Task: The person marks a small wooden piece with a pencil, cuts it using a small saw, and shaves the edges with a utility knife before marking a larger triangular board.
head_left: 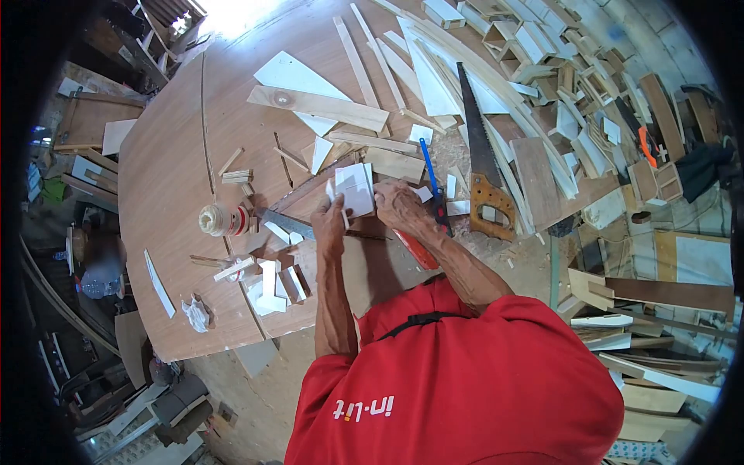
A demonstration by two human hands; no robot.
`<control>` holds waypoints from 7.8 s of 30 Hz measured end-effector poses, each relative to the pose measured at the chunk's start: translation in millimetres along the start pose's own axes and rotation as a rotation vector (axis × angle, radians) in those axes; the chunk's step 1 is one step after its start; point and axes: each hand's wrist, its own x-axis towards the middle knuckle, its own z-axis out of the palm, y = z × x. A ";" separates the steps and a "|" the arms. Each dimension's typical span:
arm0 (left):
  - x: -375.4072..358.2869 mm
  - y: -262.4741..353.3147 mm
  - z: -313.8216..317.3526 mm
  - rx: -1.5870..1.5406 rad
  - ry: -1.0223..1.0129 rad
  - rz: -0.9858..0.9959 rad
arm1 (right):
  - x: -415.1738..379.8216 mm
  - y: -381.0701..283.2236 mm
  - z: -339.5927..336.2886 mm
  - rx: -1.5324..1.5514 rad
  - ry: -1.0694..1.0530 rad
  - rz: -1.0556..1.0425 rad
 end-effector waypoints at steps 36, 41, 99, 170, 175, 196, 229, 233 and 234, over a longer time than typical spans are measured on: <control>4.2 -9.6 40.8 1.171 0.225 0.393 | -159.0 100.4 -90.4 -0.484 0.217 0.186; -12.2 6.8 50.1 1.222 0.262 0.402 | -152.3 116.3 -92.4 -0.520 0.185 0.177; 180.4 39.1 264.1 0.301 -0.184 0.258 | -95.3 204.0 -204.0 -0.348 0.429 0.045; 70.9 162.3 86.4 -0.070 -0.073 0.326 | -48.2 181.2 -157.2 -0.476 0.526 0.095; 52.3 129.1 69.1 -0.160 -0.084 0.312 | -52.8 175.7 -156.5 -0.546 0.463 0.104; 0.9 32.1 144.2 -0.501 -0.282 0.130 | -77.3 149.8 -186.5 -0.065 0.489 0.154; -15.2 44.8 103.6 -0.328 -0.625 0.013 | -165.8 123.2 -174.3 1.827 0.312 0.182; -15.8 43.8 88.1 -0.182 -0.619 0.039 | -166.1 125.4 -189.7 1.246 0.134 0.292; -21.4 45.5 86.7 -0.194 -0.646 0.017 | -166.4 115.8 -193.0 1.069 0.127 0.399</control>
